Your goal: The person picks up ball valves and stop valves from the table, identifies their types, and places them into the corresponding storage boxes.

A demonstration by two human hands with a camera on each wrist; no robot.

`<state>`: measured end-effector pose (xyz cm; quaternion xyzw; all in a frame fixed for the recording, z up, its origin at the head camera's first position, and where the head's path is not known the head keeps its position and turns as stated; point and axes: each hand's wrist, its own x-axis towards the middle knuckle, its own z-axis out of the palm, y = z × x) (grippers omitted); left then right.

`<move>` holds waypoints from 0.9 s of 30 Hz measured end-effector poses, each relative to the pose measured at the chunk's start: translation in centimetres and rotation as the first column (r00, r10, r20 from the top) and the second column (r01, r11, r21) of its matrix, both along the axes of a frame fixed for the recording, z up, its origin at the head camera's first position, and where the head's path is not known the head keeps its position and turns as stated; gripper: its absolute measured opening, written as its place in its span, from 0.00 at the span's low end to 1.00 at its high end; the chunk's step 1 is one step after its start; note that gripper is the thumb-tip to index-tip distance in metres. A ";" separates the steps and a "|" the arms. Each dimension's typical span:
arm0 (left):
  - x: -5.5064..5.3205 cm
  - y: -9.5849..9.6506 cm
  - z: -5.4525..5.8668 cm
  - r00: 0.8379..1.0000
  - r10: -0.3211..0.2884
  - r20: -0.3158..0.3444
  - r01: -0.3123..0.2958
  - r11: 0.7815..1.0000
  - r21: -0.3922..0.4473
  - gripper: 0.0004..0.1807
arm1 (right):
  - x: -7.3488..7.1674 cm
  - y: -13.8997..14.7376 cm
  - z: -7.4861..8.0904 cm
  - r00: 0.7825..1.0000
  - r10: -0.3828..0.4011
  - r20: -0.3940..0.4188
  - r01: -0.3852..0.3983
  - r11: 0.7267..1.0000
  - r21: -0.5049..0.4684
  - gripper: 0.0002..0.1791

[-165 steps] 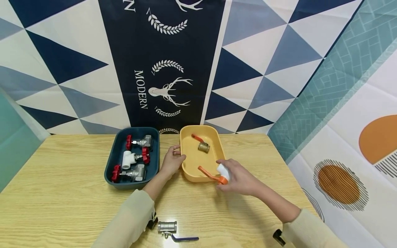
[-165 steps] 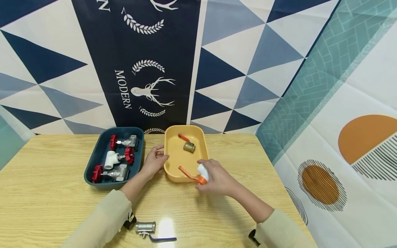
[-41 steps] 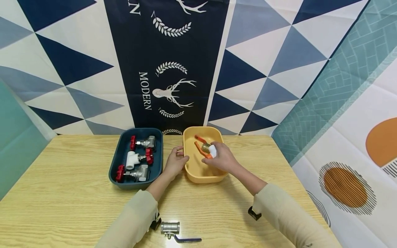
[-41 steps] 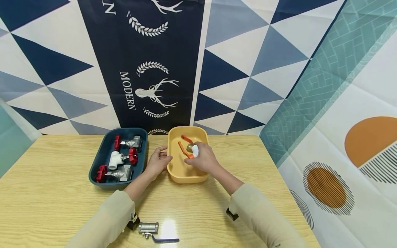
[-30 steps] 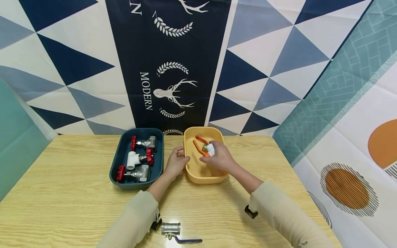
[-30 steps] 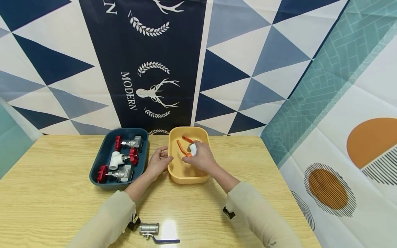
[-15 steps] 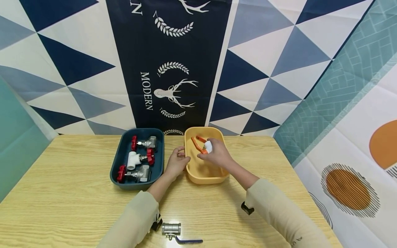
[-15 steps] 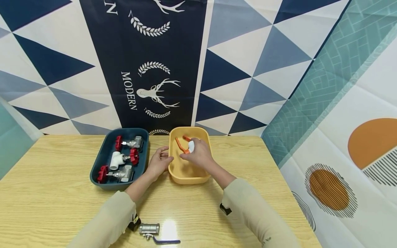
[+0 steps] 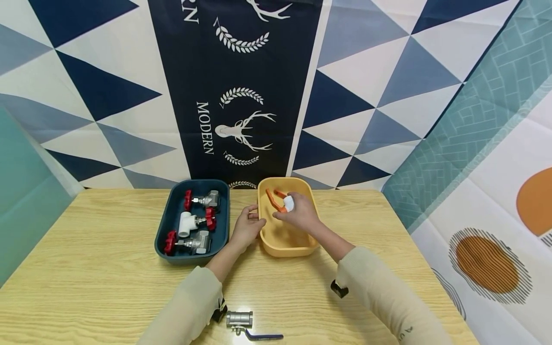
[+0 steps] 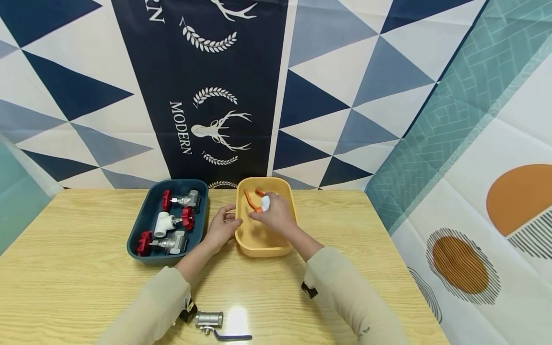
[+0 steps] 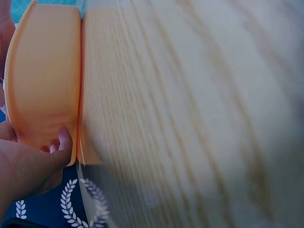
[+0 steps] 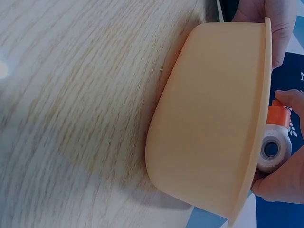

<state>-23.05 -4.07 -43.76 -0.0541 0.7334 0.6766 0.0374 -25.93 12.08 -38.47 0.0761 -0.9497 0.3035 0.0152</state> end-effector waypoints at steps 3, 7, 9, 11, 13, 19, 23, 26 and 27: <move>0.0 0.0 0.0 1.000 -0.001 -0.005 0.001 1.000 0.001 0.28 | -0.2 -0.1 0.0 1.000 -0.010 0.010 0.010 1.000 -0.011 0.42; -0.1 0.0 0.0 1.000 -0.002 -0.015 0.002 1.000 -0.003 0.29 | -0.5 -0.2 -0.1 0.999 -0.023 0.023 0.024 0.999 -0.041 0.43; -0.1 0.0 -0.1 1.000 -0.001 -0.014 0.001 1.000 -0.002 0.29 | -0.7 -0.2 -0.2 0.999 -0.027 0.028 0.029 0.998 -0.052 0.43; -0.1 0.0 -0.1 1.000 -0.003 -0.018 0.002 1.000 -0.007 0.28 | -0.8 -0.2 -0.3 0.999 -0.031 0.033 0.033 0.998 -0.050 0.44; 0.0 0.0 -0.1 1.000 -0.007 -0.018 0.007 1.000 0.004 0.28 | -0.9 -0.3 -0.4 0.999 -0.026 0.038 0.029 0.998 -0.059 0.44; 0.1 -0.2 0.0 0.999 -0.023 -0.029 0.023 0.999 0.026 0.28 | -1.3 -0.6 -0.4 0.998 -0.024 0.058 0.029 0.996 -0.088 0.45; 0.1 -0.2 -0.1 0.999 -0.023 -0.023 0.024 1.000 0.020 0.28 | -1.5 -0.8 -0.5 0.998 -0.025 0.052 0.030 0.995 -0.100 0.41; 0.2 -0.2 -0.1 0.999 -0.024 -0.023 0.024 0.999 0.022 0.28 | -1.6 -1.0 -0.7 0.999 -0.022 0.046 0.027 0.993 -0.114 0.37; 0.2 -0.2 -0.1 0.999 -0.022 -0.025 0.023 0.999 0.022 0.28 | -1.6 -1.1 -0.8 0.999 -0.024 0.048 0.030 0.993 -0.116 0.36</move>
